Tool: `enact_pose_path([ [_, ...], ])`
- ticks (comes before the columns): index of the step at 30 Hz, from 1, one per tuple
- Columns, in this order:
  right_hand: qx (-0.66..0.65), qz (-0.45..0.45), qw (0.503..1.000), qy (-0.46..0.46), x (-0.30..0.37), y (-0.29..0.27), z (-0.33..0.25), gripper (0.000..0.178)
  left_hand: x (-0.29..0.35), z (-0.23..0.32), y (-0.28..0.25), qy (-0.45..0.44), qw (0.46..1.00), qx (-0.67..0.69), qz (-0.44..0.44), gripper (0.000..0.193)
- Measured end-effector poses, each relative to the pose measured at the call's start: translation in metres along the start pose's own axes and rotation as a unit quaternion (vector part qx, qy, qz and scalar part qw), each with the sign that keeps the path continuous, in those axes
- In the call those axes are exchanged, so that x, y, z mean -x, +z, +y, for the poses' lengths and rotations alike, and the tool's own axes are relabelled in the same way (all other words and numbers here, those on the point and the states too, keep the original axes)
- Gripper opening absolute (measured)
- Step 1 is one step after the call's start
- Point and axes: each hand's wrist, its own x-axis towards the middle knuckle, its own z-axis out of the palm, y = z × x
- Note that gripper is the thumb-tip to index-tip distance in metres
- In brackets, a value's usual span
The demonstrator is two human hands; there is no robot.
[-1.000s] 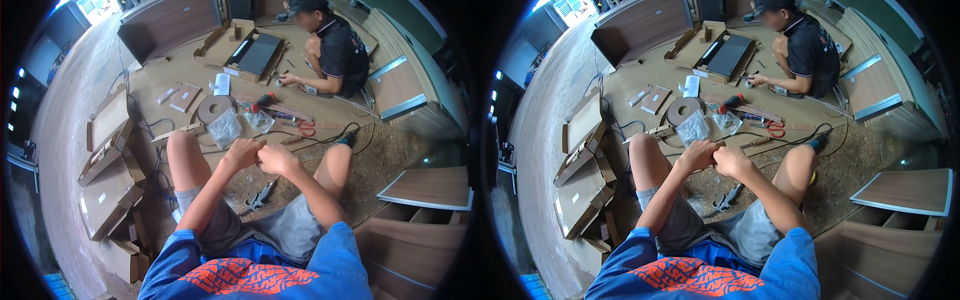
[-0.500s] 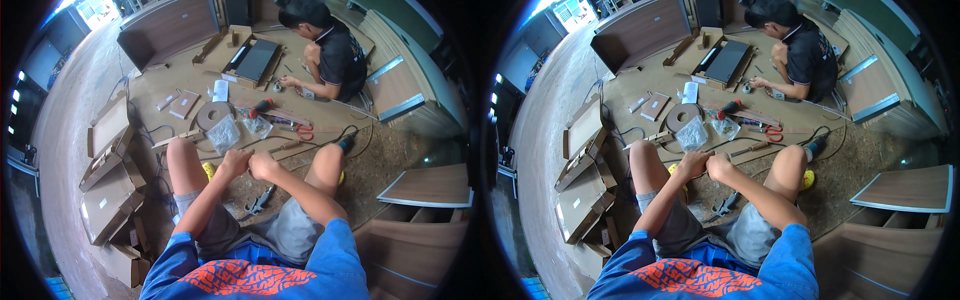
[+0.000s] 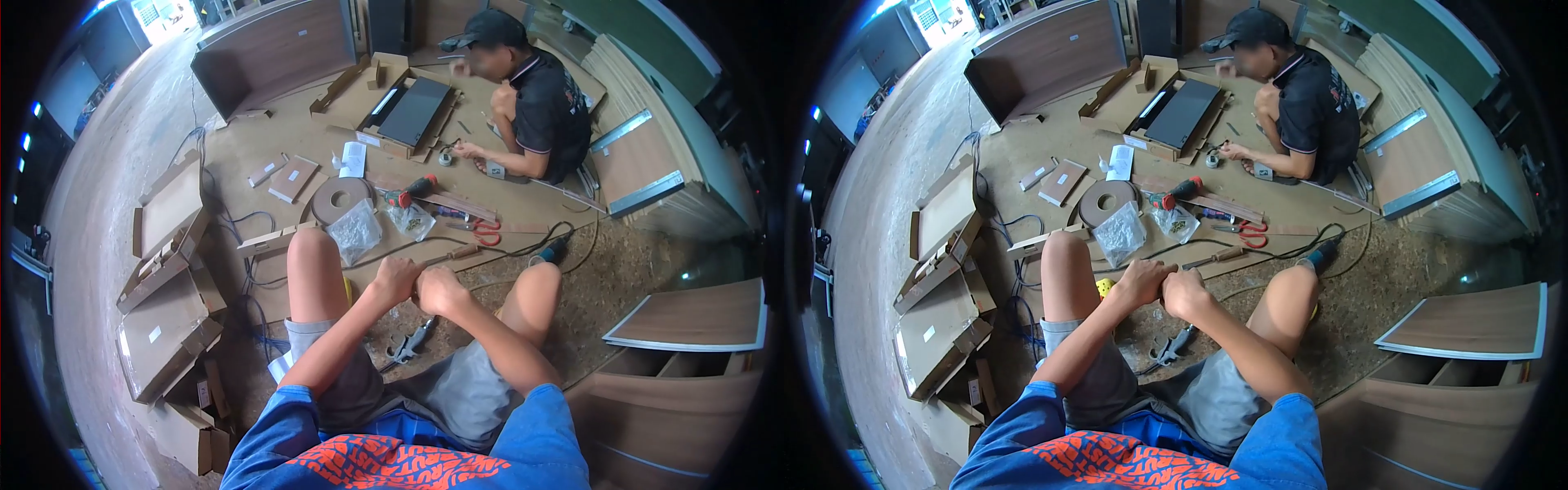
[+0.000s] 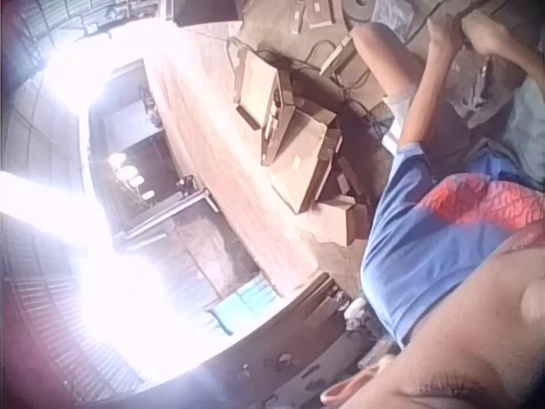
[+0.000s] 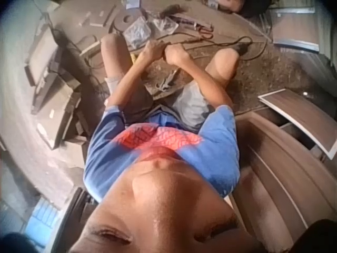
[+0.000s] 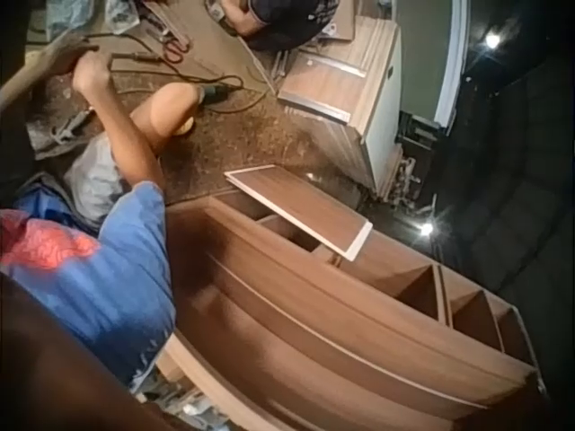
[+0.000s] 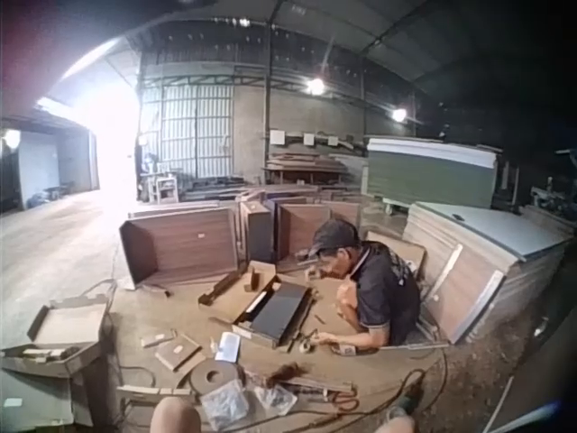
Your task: The person fits a part onto a wooden chisel, attaches a piece to an air tool, and connects small metal hardware components by hand.
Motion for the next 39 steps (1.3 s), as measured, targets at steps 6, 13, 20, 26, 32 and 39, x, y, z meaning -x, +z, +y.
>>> enact_pose_path([
  [6,0.040,0.001,0.999,-0.012,-0.002,-0.005,-0.007,0.020,0.002,-0.007,0.002,0.013,0.999,0.030,0.012,0.031],
  [13,0.048,-0.016,0.999,-0.015,-0.008,-0.003,-0.010,0.020,0.001,-0.014,0.001,0.024,0.993,0.108,-0.030,0.045],
  [20,0.074,-0.046,0.996,-0.008,-0.018,0.001,-0.015,0.024,0.000,-0.020,0.007,0.023,0.995,0.086,-0.045,0.042],
  [26,0.081,-0.093,0.992,-0.008,-0.019,-0.005,-0.015,0.026,-0.001,-0.023,0.016,0.036,0.995,0.085,0.030,0.037],
  [32,0.069,-0.039,0.997,-0.005,-0.008,-0.003,-0.014,0.019,0.000,-0.018,0.016,0.040,0.996,0.078,0.027,0.033],
  [39,0.062,-0.042,0.997,-0.001,-0.004,-0.003,-0.011,0.019,-0.002,-0.014,0.015,0.050,0.994,0.096,0.016,0.032],
])
